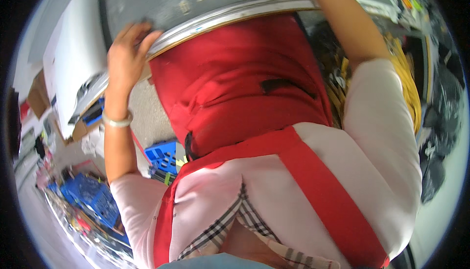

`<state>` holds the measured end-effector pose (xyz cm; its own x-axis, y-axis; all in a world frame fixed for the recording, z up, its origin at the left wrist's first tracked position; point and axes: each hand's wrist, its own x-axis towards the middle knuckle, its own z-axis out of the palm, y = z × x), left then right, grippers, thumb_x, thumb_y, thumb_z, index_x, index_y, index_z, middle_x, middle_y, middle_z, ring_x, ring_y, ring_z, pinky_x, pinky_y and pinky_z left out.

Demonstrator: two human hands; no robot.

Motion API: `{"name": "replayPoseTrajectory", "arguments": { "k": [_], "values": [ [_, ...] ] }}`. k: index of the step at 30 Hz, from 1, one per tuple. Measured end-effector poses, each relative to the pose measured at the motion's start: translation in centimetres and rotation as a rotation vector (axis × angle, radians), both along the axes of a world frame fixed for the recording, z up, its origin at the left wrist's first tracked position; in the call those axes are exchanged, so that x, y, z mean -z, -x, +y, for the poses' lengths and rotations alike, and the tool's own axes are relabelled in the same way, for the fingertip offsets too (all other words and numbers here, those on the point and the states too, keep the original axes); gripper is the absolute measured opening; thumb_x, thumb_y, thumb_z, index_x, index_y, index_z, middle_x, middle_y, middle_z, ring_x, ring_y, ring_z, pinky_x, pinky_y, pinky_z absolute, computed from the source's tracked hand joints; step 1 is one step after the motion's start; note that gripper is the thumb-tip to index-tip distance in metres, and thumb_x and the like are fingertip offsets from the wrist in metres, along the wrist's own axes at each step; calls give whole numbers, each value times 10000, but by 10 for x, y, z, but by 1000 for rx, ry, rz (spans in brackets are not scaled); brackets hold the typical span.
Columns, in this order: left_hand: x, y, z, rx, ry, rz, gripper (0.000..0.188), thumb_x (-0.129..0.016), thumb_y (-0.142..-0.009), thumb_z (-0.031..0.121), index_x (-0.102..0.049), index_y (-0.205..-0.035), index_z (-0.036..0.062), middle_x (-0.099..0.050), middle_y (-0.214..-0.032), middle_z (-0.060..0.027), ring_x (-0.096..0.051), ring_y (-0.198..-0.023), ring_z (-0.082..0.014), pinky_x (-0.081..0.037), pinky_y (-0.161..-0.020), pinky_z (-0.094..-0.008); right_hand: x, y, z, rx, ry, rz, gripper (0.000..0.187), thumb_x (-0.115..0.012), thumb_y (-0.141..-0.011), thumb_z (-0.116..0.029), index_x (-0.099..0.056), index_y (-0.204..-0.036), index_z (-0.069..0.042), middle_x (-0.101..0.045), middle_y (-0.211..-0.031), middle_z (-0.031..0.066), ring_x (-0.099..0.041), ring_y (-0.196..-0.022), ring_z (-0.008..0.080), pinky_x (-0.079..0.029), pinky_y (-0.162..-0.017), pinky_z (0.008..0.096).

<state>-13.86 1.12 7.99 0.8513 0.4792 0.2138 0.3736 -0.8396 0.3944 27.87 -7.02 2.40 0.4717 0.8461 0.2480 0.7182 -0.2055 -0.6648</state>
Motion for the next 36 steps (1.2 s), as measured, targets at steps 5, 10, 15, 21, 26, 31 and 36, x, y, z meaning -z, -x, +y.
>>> {"name": "replayPoseTrajectory", "arguments": {
  "k": [5, 10, 15, 21, 26, 31, 36],
  "values": [
    [-1, -84, -20, 229, -9, -106, 225, -588, -991, 235, -699, -1001, 39, -691, -954, -196, -683, -880, -403, -553, -815, -483, -5, -12, -20, 70, 62, 53, 253, -715, -943, -287, -693, -892, -40, -621, -776, 6, -529, -742, 115, -449, -673, 321],
    [44, -131, -11, 158, -148, -175, 205, -636, -965, 233, -678, -876, 53, -654, -868, -158, -698, -816, -362, -571, -690, -450, 3, -13, -11, -2, 7, 118, 226, -723, -953, -257, -694, -905, -37, -597, -784, -22, -504, -761, 85, -433, -678, 290],
    [37, -141, -36, -9, -434, 5, 158, -645, -958, 233, -675, -950, 77, -663, -946, -125, -699, -874, -345, -565, -771, -457, -20, -5, -29, 180, -45, 193, 223, -703, -966, -245, -672, -903, -33, -600, -789, -18, -509, -750, 93, -431, -689, 279],
    [36, -122, -19, 46, -159, -126, 268, -632, -972, 236, -715, -1197, 117, -627, -1252, -125, -545, -1262, -322, -368, -1092, -647, -25, 67, -78, -72, 118, 312, 145, -621, -1008, -161, -695, -976, -41, -686, -827, 48, -646, -706, 137, -526, -646, 315],
    [27, -131, -25, 54, -111, -99, 303, -618, -983, 223, -705, -1251, 112, -616, -1329, -135, -523, -1319, -337, -326, -1131, -674, -59, 96, -123, -201, 214, -52, 229, -683, -996, -257, -723, -1086, -50, -701, -958, 44, -646, -875, 150, -502, -802, 285],
    [27, -132, -25, 57, -122, -103, 296, -616, -985, 226, -704, -1244, 114, -619, -1327, -136, -534, -1307, -341, -331, -1132, -667, -58, 110, -120, -236, 246, -105, 200, -675, -997, -250, -725, -1044, -62, -668, -884, 62, -636, -806, 198, -498, -773, 305],
    [27, -130, -26, 51, -118, -98, 296, -615, -985, 224, -701, -1245, 114, -620, -1327, -135, -531, -1316, -340, -335, -1130, -665, -57, 102, -120, -352, 93, -404, 160, -648, -993, -185, -699, -947, -41, -664, -762, 53, -624, -669, 151, -504, -627, 331]
  ]
}}
